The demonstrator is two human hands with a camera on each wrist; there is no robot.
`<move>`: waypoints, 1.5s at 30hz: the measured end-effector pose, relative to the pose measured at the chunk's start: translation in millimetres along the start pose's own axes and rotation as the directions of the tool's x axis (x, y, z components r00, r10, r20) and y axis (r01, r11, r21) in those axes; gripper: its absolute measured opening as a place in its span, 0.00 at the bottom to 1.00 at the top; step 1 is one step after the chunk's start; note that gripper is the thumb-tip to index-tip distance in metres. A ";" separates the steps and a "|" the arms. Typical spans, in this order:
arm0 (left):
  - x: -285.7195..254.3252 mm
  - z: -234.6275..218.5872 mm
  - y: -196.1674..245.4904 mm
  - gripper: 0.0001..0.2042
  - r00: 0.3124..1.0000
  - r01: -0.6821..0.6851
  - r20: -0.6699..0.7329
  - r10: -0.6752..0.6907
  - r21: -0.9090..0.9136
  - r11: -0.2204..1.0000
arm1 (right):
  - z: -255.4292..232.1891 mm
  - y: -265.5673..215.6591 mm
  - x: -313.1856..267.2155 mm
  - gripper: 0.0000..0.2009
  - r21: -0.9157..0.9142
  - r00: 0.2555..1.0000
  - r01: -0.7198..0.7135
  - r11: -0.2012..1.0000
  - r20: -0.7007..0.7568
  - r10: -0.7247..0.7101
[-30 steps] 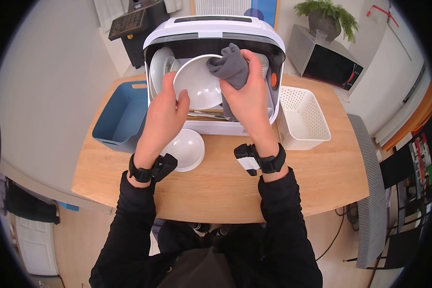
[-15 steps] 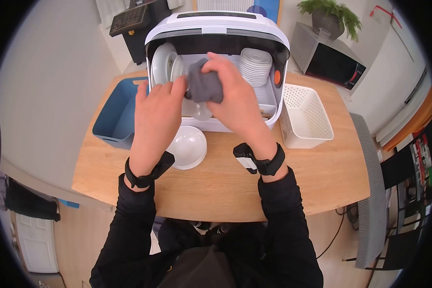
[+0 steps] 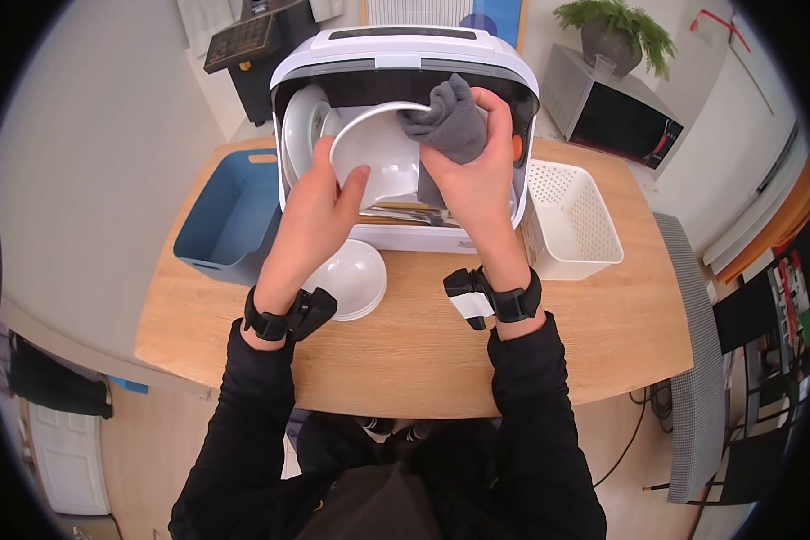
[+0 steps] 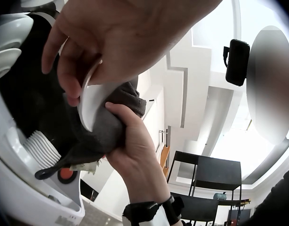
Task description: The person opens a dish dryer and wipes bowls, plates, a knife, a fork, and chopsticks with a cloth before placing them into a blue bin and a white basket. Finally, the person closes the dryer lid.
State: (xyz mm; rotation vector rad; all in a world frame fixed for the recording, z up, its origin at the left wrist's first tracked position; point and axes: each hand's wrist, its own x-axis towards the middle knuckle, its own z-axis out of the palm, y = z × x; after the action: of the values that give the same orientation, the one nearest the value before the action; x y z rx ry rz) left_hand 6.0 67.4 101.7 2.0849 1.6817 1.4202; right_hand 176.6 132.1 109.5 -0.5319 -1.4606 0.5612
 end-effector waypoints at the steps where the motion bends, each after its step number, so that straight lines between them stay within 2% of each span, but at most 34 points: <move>1: 0.2 -5.5 0.1 0.14 1.000 -0.013 0.008 0.013 0.046 0.999 | -1.5 0.5 0.7 0.31 0.010 0.999 0.022 1.000 0.038 -0.022; 4: 1.1 -14.7 -5.7 0.12 0.998 -0.049 0.051 0.042 0.135 0.990 | -6.7 -5.0 -0.2 0.31 -0.112 0.977 0.102 0.988 0.196 -0.079; 7: 2.9 -15.5 -15.4 0.10 0.979 -0.191 -0.020 0.202 0.239 0.952 | -3.9 -15.6 -6.4 0.31 -0.112 0.955 0.120 0.986 0.286 -0.083; 8: 2.2 -16.4 -15.8 0.09 0.972 -0.216 -0.015 0.233 0.316 0.924 | -3.7 -17.4 -8.8 0.31 -0.197 0.938 0.119 0.973 0.345 -0.045; 11: 2.1 -21.2 -9.3 0.07 0.941 -0.286 -0.015 0.337 0.496 0.820 | 3.0 -21.7 -10.2 0.31 -0.258 0.873 0.378 0.889 0.418 -0.251; 13: 5.9 -22.6 -10.6 0.07 0.904 -0.323 -0.049 0.424 0.570 0.755 | 8.0 -23.8 -12.6 0.31 -0.286 0.874 0.421 0.861 0.380 -0.301; 17: 1.8 -20.5 -4.3 0.08 0.923 -0.258 -0.111 0.370 0.536 0.804 | 10.1 -18.6 -16.9 0.32 -0.281 0.859 0.500 0.819 0.279 -0.429; 20: 0.1 -19.4 -9.4 0.10 0.941 -0.220 -0.127 0.313 0.473 0.853 | 3.4 -23.3 -16.4 0.31 -0.182 0.883 0.420 0.889 0.310 -0.353; 23: 5.0 -17.8 -19.7 0.10 0.958 -0.169 -0.126 0.256 0.475 0.864 | 2.0 -14.2 -14.3 0.29 0.099 0.935 0.233 0.967 0.249 -0.251; 26: 10.4 -18.8 -19.0 0.09 0.939 -0.202 -0.160 0.305 0.461 0.864 | -8.7 -25.7 -1.9 0.26 0.362 0.988 -0.076 0.929 0.152 0.022; 27: 11.2 -18.5 -17.6 0.09 0.920 -0.233 -0.186 0.344 0.445 0.865 | -12.2 -24.4 1.5 0.26 0.358 0.988 -0.134 0.924 0.124 0.095; 29: 12.2 -19.0 -13.2 0.10 0.883 -0.296 -0.210 0.420 0.446 0.845 | -16.1 -19.2 7.9 0.25 0.358 0.968 -0.248 0.900 0.071 0.239; 30: 11.7 -19.4 -7.1 0.11 0.865 -0.327 -0.204 0.458 0.463 0.824 | -15.9 -19.4 7.0 0.25 0.306 0.950 -0.307 0.901 0.150 0.272; 31: 11.3 -18.5 -3.5 0.12 0.847 -0.358 -0.196 0.494 0.478 0.802 | -17.3 -21.7 6.4 0.25 0.323 0.904 -0.412 0.852 0.260 0.338; 33: 10.7 -14.9 -2.7 0.12 0.825 -0.408 -0.136 0.549 0.529 0.744 | -17.6 -28.9 4.3 0.26 0.317 0.764 -0.611 0.725 0.475 0.436; 34: 10.0 -14.0 -3.4 0.12 0.813 -0.432 -0.104 0.574 0.554 0.712 | -15.1 -29.5 1.0 0.28 0.203 0.767 -0.575 0.792 0.470 0.437; 37: 10.2 -5.6 -13.4 0.12 0.767 -0.486 -0.034 0.641 0.621 0.615 | -7.8 -32.9 -2.9 0.27 0.111 0.732 -0.568 0.815 0.520 0.440; 40: 9.1 -0.2 -13.4 0.12 0.760 -0.509 -0.065 0.647 0.560 0.654 | -2.0 -25.5 -1.2 0.25 0.222 0.716 -0.653 0.724 0.493 0.495; 43: 10.7 4.7 -8.0 0.12 0.692 -0.512 -0.172 0.701 0.568 0.644 | -3.3 -18.4 3.3 0.24 0.295 0.692 -0.704 0.646 0.492 0.528; 44: 10.5 4.7 -7.2 0.13 0.700 -0.497 -0.177 0.692 0.574 0.650 | -3.8 -16.0 4.8 0.24 0.312 0.681 -0.718 0.622 0.500 0.535; 45: 9.8 4.3 -5.9 0.14 0.708 -0.482 -0.182 0.682 0.582 0.656 | -4.0 -11.9 5.6 0.24 0.302 0.712 -0.685 0.664 0.474 0.518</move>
State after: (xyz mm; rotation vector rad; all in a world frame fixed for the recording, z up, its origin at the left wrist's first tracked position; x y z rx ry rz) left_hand 4.3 79.6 101.5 3.0498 1.6977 1.8257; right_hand 181.2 126.7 121.3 -0.5575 -1.3842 1.5875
